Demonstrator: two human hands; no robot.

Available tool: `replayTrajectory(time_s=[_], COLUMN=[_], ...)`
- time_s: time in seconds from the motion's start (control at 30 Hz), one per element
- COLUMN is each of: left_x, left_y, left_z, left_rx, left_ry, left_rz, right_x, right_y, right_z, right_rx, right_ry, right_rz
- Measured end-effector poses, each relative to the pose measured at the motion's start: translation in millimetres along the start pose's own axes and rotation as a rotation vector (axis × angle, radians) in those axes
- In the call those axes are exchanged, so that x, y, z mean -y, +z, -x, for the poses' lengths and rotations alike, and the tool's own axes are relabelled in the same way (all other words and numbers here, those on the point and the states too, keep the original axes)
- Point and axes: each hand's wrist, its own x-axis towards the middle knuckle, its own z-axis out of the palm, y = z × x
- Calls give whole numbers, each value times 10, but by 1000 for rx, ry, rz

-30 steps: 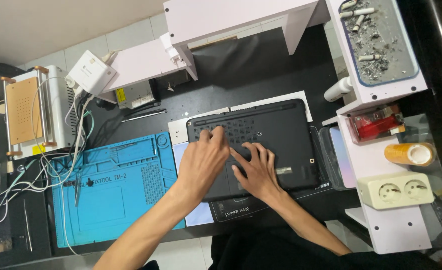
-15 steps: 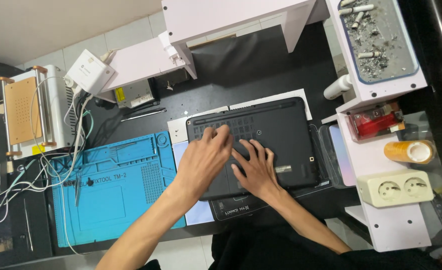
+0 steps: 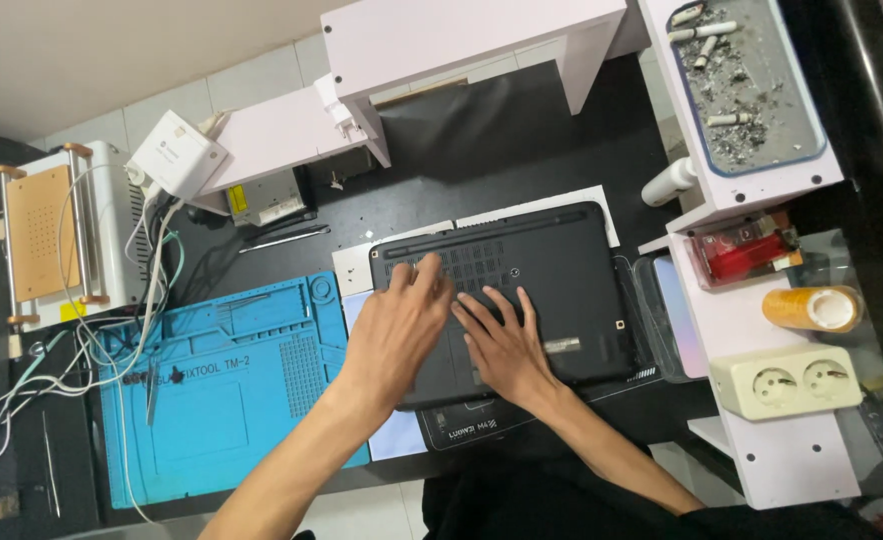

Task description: The person unscrews and removes the back cover of a laptop using a screwdriver.

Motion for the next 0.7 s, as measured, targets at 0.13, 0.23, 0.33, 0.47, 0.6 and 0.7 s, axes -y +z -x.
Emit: replayTrajectory(time_s=[0.13, 0.23, 0.33, 0.47, 0.6, 0.7], left_x=[66, 155, 256, 369, 382, 292], left_y=[85, 14, 61, 118, 131, 245], left_z=[70, 123, 254, 461, 718, 899], left_rx=[-15, -23, -106, -123, -197, -249], left_ry=[-11, -29, -40, -276, -536, -678], left_rz=[25, 41, 75, 224, 368, 494], right_x=[26, 22, 32, -1, -27, -3], right_y=[-14, -47, -65, -70, -69, -91], right_z=[14, -8, -14, -43, -68, -175], right_rx=[-11, -23, -20, -13, -31, -84], right_ry=[-4, -4, 15, 58, 91, 114], right_rz=[-6, -19, -57, -118, -146, -149])
